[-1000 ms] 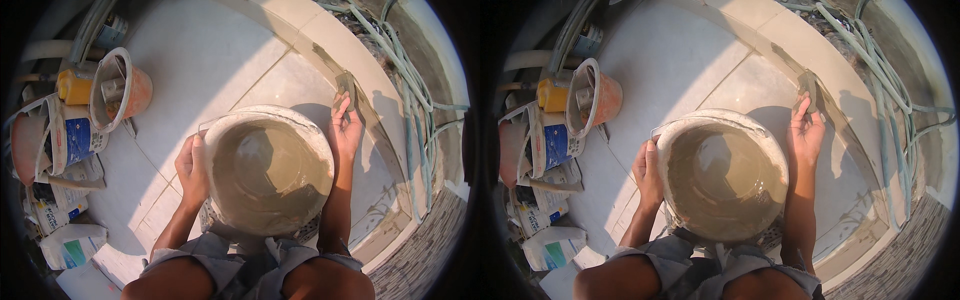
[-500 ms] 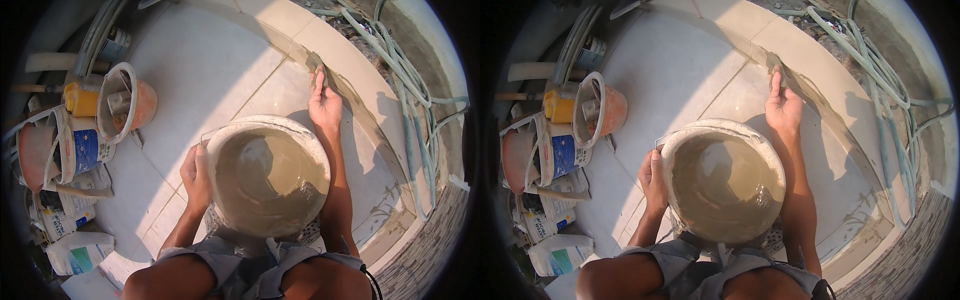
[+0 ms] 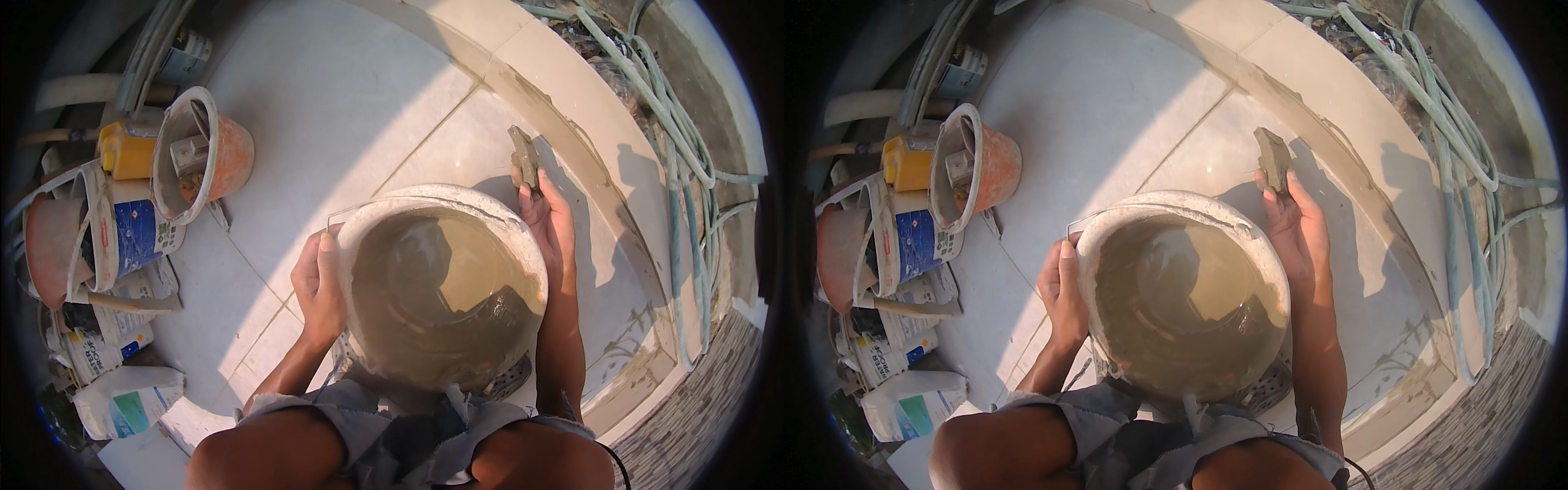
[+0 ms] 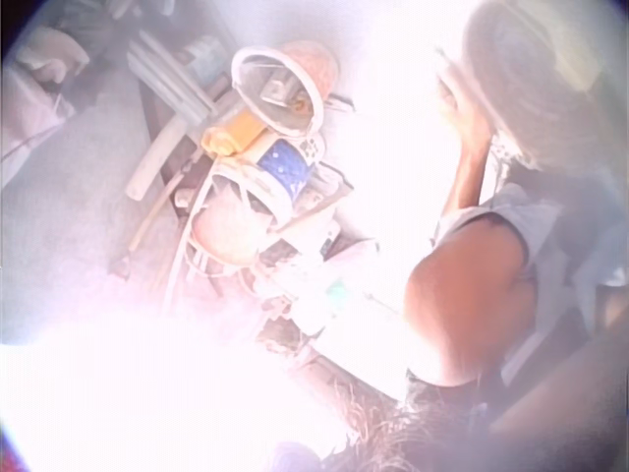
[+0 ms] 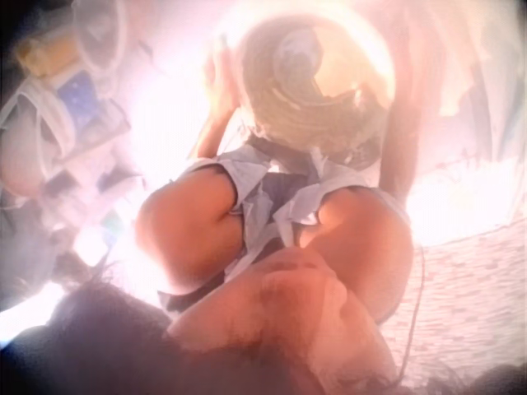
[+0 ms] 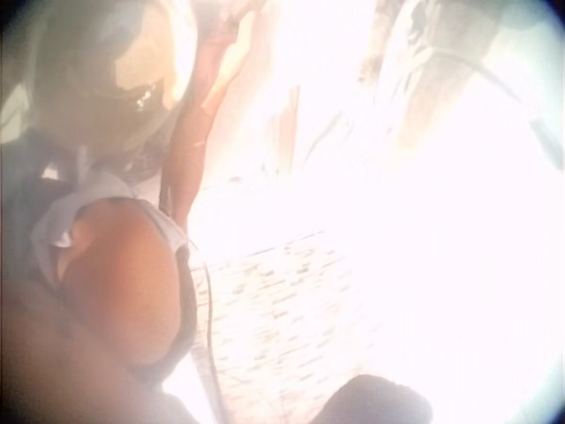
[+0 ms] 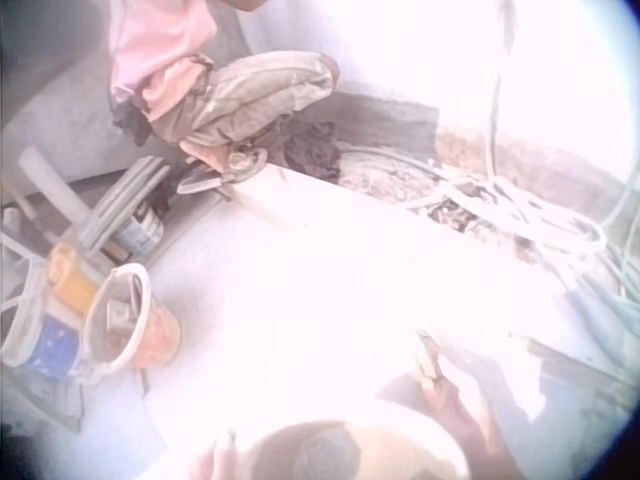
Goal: The person scoops wet cement from a bucket with a trowel and spreads it along the tiled floor edge and wall base. They repeatedly dip the trowel into the bucket and smooth the cement into the joints and corners.
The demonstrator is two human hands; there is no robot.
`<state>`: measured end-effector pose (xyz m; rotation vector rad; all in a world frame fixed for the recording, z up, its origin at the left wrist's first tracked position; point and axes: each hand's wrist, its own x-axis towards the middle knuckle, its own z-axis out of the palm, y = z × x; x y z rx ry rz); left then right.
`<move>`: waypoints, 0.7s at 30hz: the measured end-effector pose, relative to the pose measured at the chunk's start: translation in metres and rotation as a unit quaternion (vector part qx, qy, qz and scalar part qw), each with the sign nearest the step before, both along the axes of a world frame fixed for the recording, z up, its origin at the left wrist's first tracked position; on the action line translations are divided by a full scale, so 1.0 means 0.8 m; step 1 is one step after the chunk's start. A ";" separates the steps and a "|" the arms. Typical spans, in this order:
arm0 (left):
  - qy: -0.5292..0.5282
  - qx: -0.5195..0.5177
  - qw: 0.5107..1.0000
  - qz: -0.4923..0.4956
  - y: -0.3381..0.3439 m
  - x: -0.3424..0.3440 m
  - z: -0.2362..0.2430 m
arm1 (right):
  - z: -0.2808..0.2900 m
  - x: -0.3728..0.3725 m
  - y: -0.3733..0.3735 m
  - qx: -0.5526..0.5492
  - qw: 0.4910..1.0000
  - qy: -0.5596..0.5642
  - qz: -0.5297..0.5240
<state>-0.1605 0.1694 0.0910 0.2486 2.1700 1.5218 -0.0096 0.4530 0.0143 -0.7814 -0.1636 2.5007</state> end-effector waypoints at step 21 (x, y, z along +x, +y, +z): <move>0.007 -0.010 1.000 0.001 0.005 0.004 0.009 | -0.029 -0.168 0.032 -0.064 0.978 0.193 -0.040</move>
